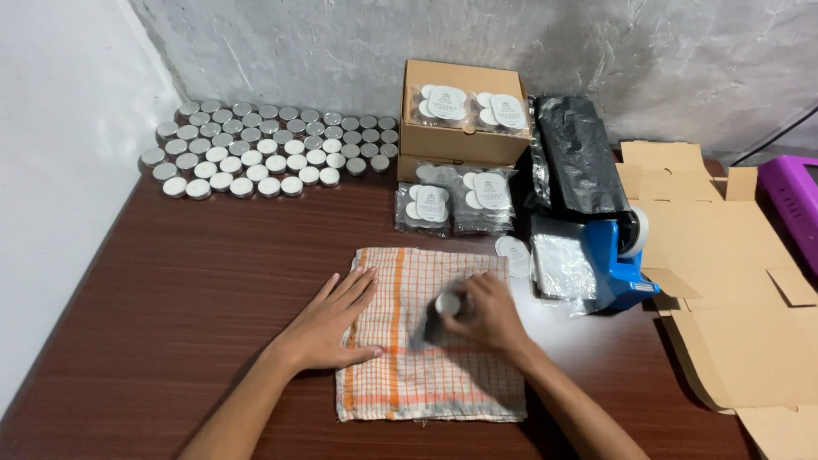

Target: The person repeatedly wipes the lids of small jars with a cloth on a table. The person picks up each jar, rubs the lid on the cloth, and places it back down, continuing this process for many jars.

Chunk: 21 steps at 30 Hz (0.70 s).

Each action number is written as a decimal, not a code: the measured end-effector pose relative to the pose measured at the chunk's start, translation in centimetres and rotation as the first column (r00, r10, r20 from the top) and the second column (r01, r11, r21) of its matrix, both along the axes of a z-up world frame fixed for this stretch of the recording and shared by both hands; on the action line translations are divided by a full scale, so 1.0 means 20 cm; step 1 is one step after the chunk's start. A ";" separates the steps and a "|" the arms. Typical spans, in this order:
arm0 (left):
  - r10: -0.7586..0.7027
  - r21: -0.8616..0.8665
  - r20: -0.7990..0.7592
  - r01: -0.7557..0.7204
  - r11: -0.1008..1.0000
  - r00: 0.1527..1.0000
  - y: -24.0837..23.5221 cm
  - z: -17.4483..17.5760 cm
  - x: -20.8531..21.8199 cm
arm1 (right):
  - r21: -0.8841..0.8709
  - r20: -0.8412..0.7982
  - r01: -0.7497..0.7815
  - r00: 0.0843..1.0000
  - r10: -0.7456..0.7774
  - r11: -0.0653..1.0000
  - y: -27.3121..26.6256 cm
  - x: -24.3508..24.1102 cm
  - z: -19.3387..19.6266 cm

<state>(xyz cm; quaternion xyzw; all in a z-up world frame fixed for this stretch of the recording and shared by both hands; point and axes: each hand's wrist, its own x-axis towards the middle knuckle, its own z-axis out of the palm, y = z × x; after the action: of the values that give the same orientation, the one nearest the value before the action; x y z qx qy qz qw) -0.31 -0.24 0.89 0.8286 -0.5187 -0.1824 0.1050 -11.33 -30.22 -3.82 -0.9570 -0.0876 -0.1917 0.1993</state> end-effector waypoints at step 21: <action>0.376 -0.271 0.081 -0.343 0.899 0.923 0.08 -0.07 0.17 | -0.103 0.040 0.144 0.989 -0.140 0.984 -0.24 -0.06 -0.21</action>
<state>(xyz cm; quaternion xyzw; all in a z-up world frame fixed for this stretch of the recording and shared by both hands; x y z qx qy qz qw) 3.05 1.44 -0.56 0.9003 -0.3811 -0.0376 0.2070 -12.61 -35.05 -8.04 -0.9668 -0.0324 -0.2159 0.1326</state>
